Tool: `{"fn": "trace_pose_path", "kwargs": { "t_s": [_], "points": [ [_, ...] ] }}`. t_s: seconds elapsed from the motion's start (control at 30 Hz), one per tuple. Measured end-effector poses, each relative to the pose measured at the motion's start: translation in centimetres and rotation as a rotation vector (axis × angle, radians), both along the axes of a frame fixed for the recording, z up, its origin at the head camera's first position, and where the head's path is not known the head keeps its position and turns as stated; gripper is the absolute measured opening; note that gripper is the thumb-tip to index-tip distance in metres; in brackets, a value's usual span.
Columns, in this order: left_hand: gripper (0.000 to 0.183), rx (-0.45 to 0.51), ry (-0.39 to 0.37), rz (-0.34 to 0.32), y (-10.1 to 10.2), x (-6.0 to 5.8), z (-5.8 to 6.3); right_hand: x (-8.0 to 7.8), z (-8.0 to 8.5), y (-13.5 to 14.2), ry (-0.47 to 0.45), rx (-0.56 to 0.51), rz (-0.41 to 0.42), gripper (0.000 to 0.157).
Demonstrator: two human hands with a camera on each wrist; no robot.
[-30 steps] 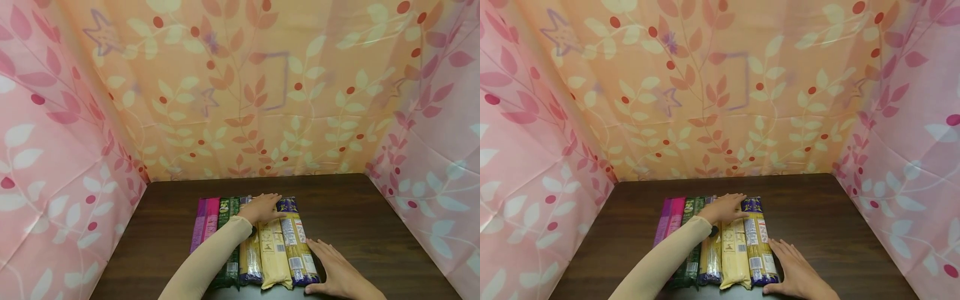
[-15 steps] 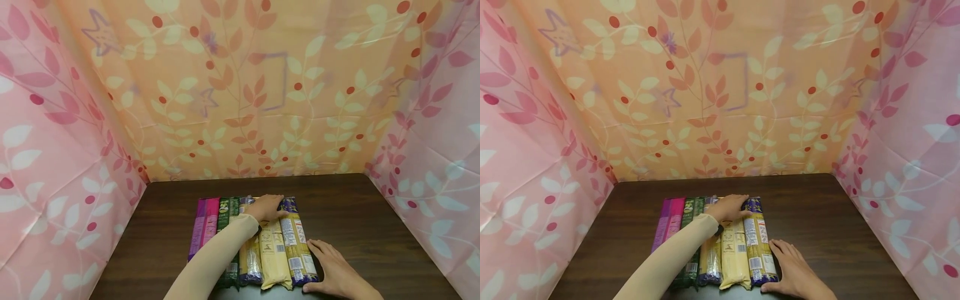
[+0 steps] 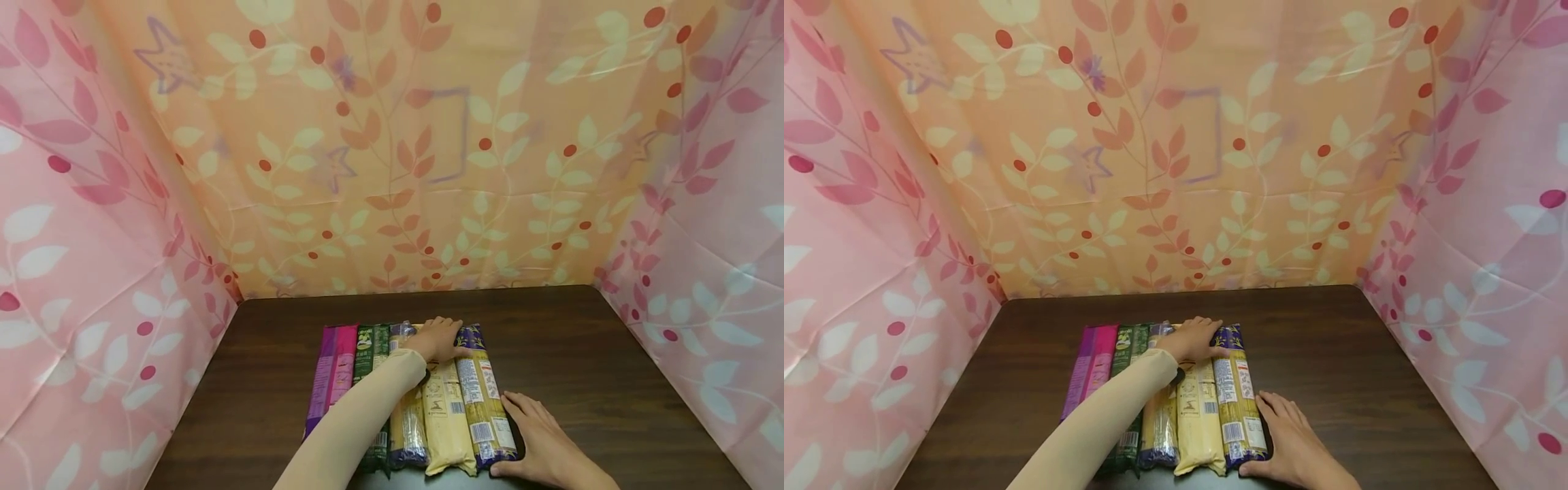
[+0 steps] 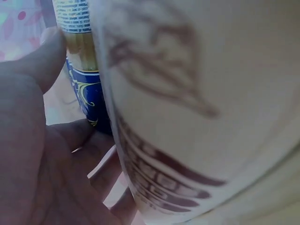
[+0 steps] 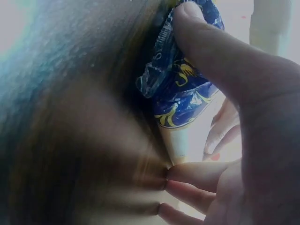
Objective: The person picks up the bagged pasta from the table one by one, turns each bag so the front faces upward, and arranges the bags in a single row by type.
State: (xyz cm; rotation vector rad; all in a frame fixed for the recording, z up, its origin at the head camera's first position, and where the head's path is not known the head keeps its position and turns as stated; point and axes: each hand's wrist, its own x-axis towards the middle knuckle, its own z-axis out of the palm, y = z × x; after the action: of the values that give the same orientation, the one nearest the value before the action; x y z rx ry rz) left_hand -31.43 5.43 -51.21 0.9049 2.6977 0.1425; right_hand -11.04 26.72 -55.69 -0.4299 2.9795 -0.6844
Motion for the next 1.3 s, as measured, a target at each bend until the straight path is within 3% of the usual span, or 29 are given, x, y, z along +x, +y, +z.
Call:
{"fn": "trace_pose_path", "kwargs": {
  "t_s": [0.27, 0.57, 0.83, 1.0, 1.17, 1.3],
  "points": [
    [0.085, -0.010, -0.027, 0.008, -0.1, 0.1, 0.1, 0.0, -0.1, -0.2, -0.027, -0.012, -0.015, 0.133],
    [0.079, 0.138, -0.138, 0.041, -0.4, -0.5, -0.4, 0.1, -0.1, -0.5, 0.010, -0.089, 0.012, 0.120],
    [0.071, 0.228, -0.153, 0.087, -0.5, -0.7, -0.8, 0.2, 0.2, -0.9, -0.012, -0.173, 0.048, 0.116],
    [0.067, 0.288, -0.176, 0.122, -0.6, -0.4, -0.3, 0.3, 0.7, -0.8, 0.019, -0.189, 0.083, 0.117],
    [0.065, 0.410, -0.171, 0.158, -1.1, -0.2, 0.8, 0.2, 1.1, -0.6, 0.065, -0.249, 0.121, 0.117],
    [0.065, 0.517, -0.166, 0.199, -1.4, 0.0, 1.5, 0.2, 1.1, -0.6, 0.162, -0.284, 0.176, 0.120]
  ]
}}
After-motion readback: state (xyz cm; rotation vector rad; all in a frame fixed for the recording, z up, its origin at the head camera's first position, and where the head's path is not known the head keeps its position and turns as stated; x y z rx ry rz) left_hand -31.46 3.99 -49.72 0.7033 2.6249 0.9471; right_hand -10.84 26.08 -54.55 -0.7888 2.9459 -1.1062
